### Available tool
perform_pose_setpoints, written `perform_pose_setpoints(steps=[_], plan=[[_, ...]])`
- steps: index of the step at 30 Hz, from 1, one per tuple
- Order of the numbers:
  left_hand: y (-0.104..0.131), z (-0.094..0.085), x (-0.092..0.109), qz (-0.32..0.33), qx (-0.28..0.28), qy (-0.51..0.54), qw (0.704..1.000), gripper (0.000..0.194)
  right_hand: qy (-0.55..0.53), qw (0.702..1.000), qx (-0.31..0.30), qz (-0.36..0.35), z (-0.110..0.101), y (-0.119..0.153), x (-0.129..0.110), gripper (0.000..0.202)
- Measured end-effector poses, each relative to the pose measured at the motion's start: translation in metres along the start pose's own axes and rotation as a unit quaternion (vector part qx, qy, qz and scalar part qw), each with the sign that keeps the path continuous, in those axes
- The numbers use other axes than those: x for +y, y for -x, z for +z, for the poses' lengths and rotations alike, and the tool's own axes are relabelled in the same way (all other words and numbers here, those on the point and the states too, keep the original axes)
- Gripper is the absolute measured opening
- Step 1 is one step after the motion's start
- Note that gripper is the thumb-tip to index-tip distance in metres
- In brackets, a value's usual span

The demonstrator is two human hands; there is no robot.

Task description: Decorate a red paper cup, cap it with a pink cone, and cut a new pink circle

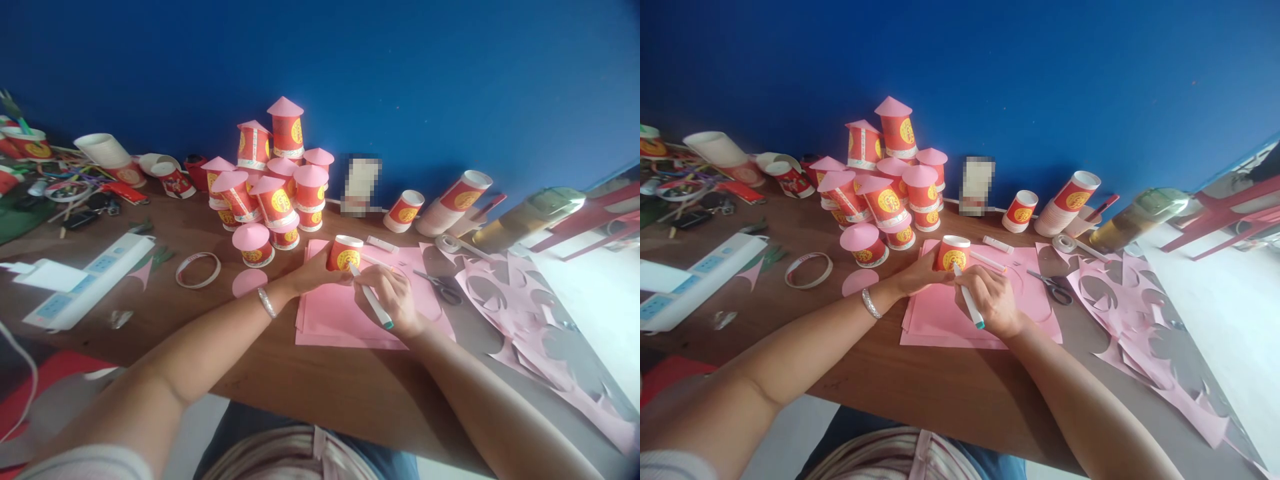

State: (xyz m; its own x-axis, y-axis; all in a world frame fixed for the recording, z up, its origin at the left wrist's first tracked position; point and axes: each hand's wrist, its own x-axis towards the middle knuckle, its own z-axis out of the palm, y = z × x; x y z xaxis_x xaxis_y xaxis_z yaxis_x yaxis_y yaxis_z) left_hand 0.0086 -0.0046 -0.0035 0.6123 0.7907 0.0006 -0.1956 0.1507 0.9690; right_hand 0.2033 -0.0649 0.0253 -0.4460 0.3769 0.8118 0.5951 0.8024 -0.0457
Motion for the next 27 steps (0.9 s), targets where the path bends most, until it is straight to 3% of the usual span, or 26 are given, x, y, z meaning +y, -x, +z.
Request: perform_pose_setpoints(steps=[19, 27], plan=[[0.0011, 0.0030, 0.0056, 0.007, 0.003, -0.002, 1.000, 0.066, 0.004, 1.000, 0.003, 0.015, -0.0012, 0.0002, -0.0046, 0.027], [0.0008, 0.0020, 0.0049, 0.006, 0.018, -0.023, 1.000, 0.072, 0.000, 1.000, 0.016, 0.009, 0.0047, 0.0034, -0.0026, 0.028]])
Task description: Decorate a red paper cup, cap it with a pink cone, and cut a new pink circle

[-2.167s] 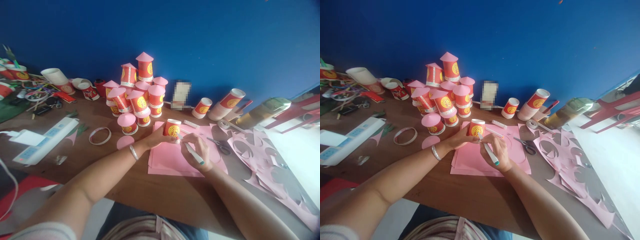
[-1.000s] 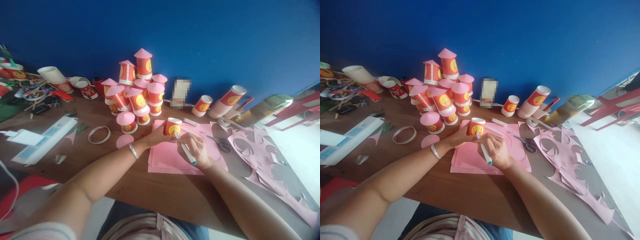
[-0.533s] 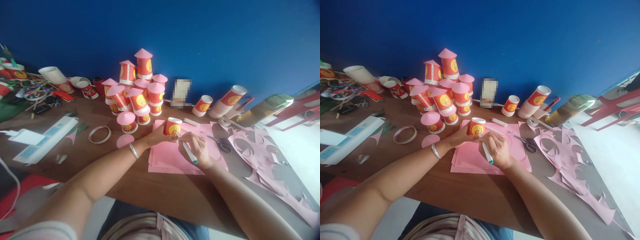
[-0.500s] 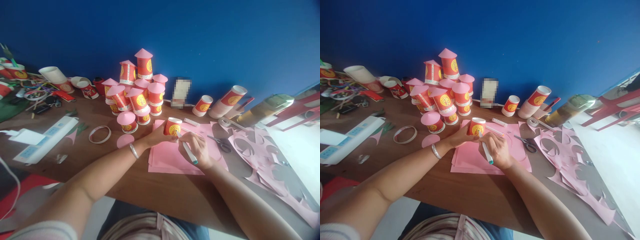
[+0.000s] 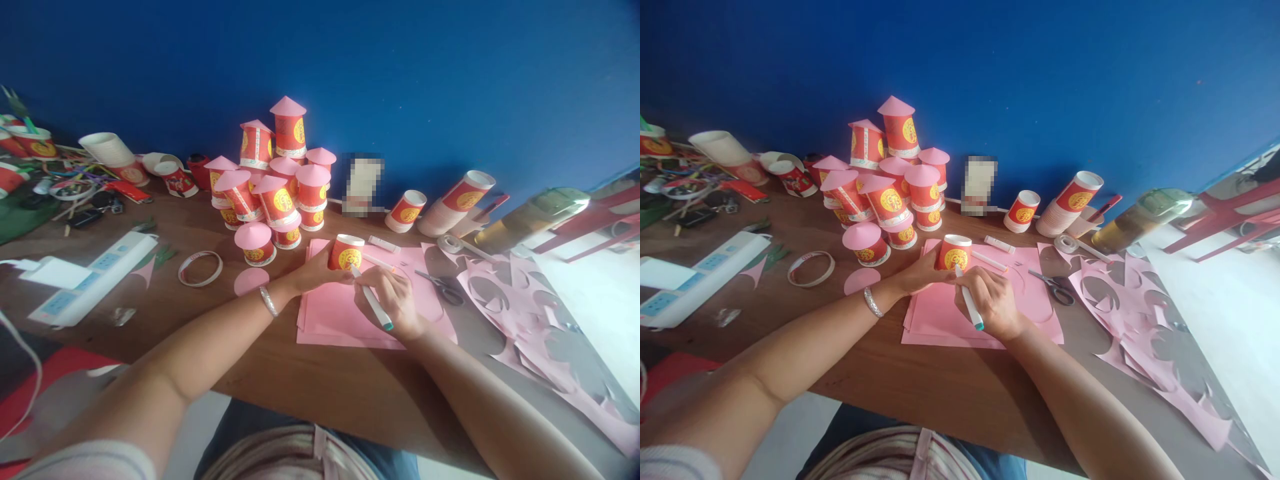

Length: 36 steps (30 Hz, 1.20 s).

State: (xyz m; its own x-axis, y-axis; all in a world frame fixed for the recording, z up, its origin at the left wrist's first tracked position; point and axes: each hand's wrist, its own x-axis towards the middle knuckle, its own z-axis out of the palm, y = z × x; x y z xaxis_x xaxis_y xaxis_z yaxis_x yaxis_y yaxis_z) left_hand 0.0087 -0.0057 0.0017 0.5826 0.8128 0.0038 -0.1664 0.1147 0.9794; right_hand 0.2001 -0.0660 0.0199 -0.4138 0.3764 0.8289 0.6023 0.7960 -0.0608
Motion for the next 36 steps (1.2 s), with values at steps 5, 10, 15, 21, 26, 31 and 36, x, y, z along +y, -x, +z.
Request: perform_pose_setpoints(steps=[5, 10, 15, 21, 26, 31, 36], plan=[[-0.0007, -0.0003, -0.0015, 0.005, -0.009, -0.001, 1.000, 0.072, 0.002, 1.000, -0.001, -0.002, -0.0003, -0.0009, 0.0004, 0.025], [-0.0002, -0.0016, -0.0029, 0.009, -0.018, -0.003, 1.000, 0.072, 0.004, 1.000, -0.004, -0.004, -0.0018, -0.0036, -0.0007, 0.024], [0.0011, -0.0022, -0.0027, -0.002, 0.002, -0.019, 1.000, 0.073, 0.006, 1.000, 0.011, -0.003, -0.0042, -0.0051, -0.0026, 0.026], [0.0011, 0.0000, 0.0008, -0.007, -0.013, 0.024, 1.000, 0.067, 0.016, 1.000, 0.003, 0.009, -0.0084, -0.0050, -0.0021, 0.028], [-0.0001, -0.0004, 0.0002, -0.010, -0.019, 0.041, 0.999, 0.066, 0.031, 0.999, 0.007, 0.015, -0.0086, -0.0051, -0.0011, 0.028], [-0.0004, -0.0016, -0.0022, -0.009, -0.017, 0.036, 0.999, 0.066, 0.027, 0.999, 0.012, 0.012, -0.0065, -0.0042, 0.0001, 0.028], [0.0004, -0.0019, -0.0013, -0.012, -0.020, 0.024, 0.999, 0.066, 0.030, 0.999, 0.014, 0.009, -0.0054, -0.0027, 0.0008, 0.028]])
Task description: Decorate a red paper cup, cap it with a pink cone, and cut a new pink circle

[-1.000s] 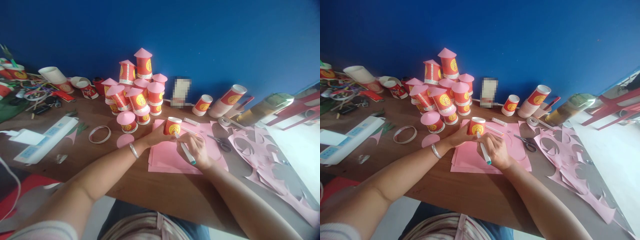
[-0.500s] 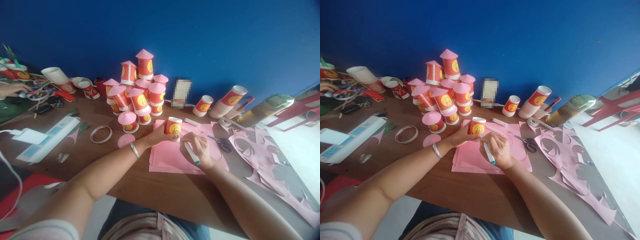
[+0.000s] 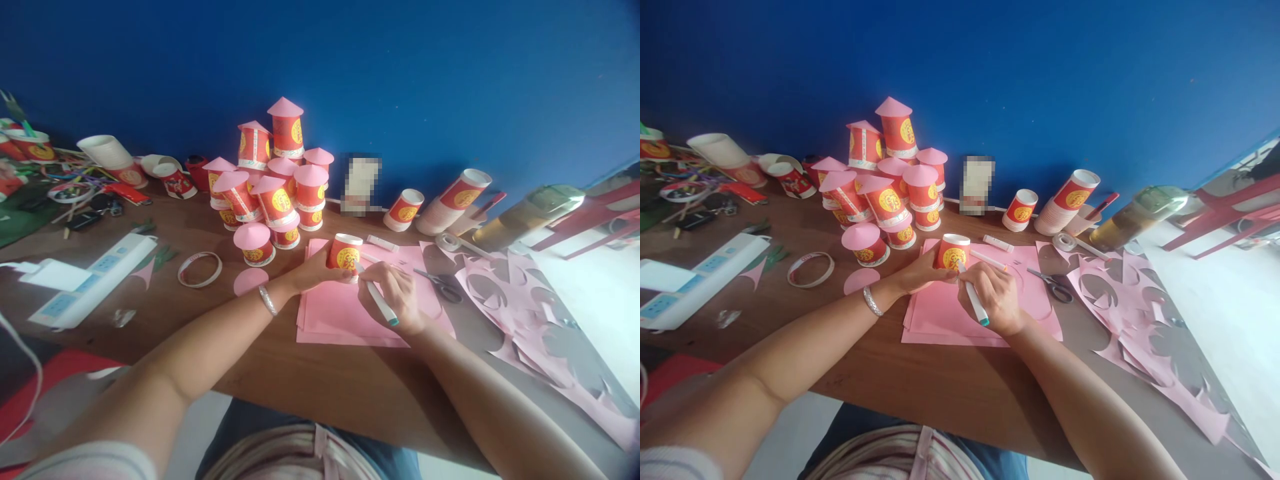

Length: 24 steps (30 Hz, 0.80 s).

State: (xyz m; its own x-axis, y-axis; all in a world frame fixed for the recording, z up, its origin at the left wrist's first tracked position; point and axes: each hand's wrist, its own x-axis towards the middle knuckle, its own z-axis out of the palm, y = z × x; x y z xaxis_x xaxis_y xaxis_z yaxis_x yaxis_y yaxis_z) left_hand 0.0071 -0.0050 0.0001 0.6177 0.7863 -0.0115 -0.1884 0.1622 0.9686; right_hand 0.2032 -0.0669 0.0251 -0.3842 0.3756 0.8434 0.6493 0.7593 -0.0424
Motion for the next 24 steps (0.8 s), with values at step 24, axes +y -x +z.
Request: perform_pose_setpoints(steps=[24], plan=[[-0.0005, 0.0006, -0.0010, -0.001, 0.005, -0.013, 1.000, 0.072, -0.009, 0.999, -0.024, -0.020, -0.0018, -0.0029, 0.0000, 0.025]])
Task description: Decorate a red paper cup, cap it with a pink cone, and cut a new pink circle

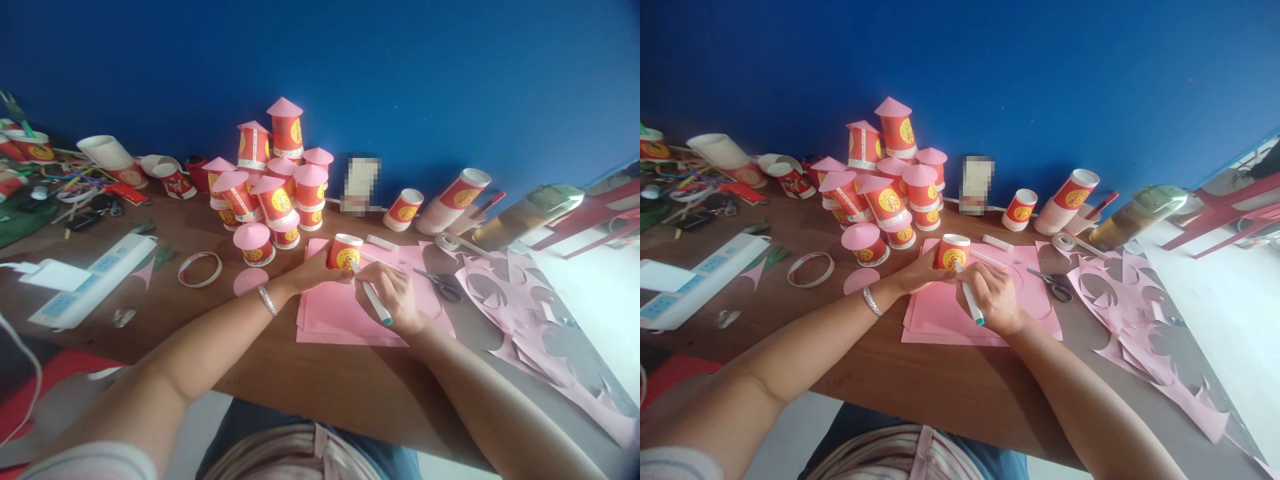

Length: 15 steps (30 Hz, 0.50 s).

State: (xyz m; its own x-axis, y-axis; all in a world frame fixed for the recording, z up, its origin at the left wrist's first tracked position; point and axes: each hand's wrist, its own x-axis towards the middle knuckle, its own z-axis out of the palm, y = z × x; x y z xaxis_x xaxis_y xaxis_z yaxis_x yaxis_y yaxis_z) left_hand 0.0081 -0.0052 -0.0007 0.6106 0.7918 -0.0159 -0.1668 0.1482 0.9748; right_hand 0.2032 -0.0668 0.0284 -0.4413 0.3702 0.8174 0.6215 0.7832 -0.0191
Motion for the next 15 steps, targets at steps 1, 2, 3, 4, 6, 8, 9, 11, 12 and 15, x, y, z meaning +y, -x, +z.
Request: perform_pose_setpoints(steps=[1, 2, 3, 4, 6, 8, 9, 11, 12, 15], plan=[[-0.0001, -0.0001, 0.0000, -0.001, 0.001, -0.002, 1.000, 0.072, -0.001, 1.000, -0.002, -0.001, 0.0000, 0.0000, 0.0001, 0.025], [-0.0002, -0.0002, 0.0000, -0.002, 0.003, -0.003, 1.000, 0.072, -0.003, 1.000, -0.003, -0.002, 0.0000, -0.0001, 0.0002, 0.025], [-0.0002, -0.0003, 0.0000, -0.002, 0.003, -0.003, 1.000, 0.072, -0.003, 1.000, -0.004, -0.002, -0.0001, -0.0001, 0.0002, 0.024], [-0.0001, -0.0003, 0.0001, -0.001, 0.003, -0.002, 1.000, 0.072, -0.002, 1.000, -0.005, -0.002, -0.0001, 0.0000, 0.0003, 0.024], [0.0002, -0.0002, 0.0003, -0.001, 0.000, 0.000, 1.000, 0.073, 0.002, 1.000, -0.004, -0.002, 0.0000, 0.0001, 0.0004, 0.024], [0.0005, -0.0002, 0.0006, -0.002, 0.000, 0.001, 1.000, 0.073, 0.006, 1.000, -0.002, 0.000, 0.0004, 0.0004, 0.0005, 0.024], [0.0007, -0.0003, 0.0006, -0.004, 0.001, 0.002, 1.000, 0.073, 0.008, 1.000, -0.002, 0.000, 0.0006, 0.0005, 0.0006, 0.024], [0.0009, -0.0005, 0.0003, -0.006, 0.001, 0.005, 1.000, 0.073, 0.009, 1.000, -0.002, 0.001, 0.0011, 0.0006, 0.0009, 0.024], [0.0009, -0.0007, 0.0000, -0.007, -0.001, 0.008, 1.000, 0.072, 0.010, 1.000, -0.001, 0.001, 0.0013, 0.0007, 0.0010, 0.023], [0.0006, -0.0009, -0.0008, -0.007, -0.006, 0.019, 1.000, 0.071, 0.016, 1.000, 0.003, 0.003, 0.0013, 0.0005, 0.0010, 0.023]])
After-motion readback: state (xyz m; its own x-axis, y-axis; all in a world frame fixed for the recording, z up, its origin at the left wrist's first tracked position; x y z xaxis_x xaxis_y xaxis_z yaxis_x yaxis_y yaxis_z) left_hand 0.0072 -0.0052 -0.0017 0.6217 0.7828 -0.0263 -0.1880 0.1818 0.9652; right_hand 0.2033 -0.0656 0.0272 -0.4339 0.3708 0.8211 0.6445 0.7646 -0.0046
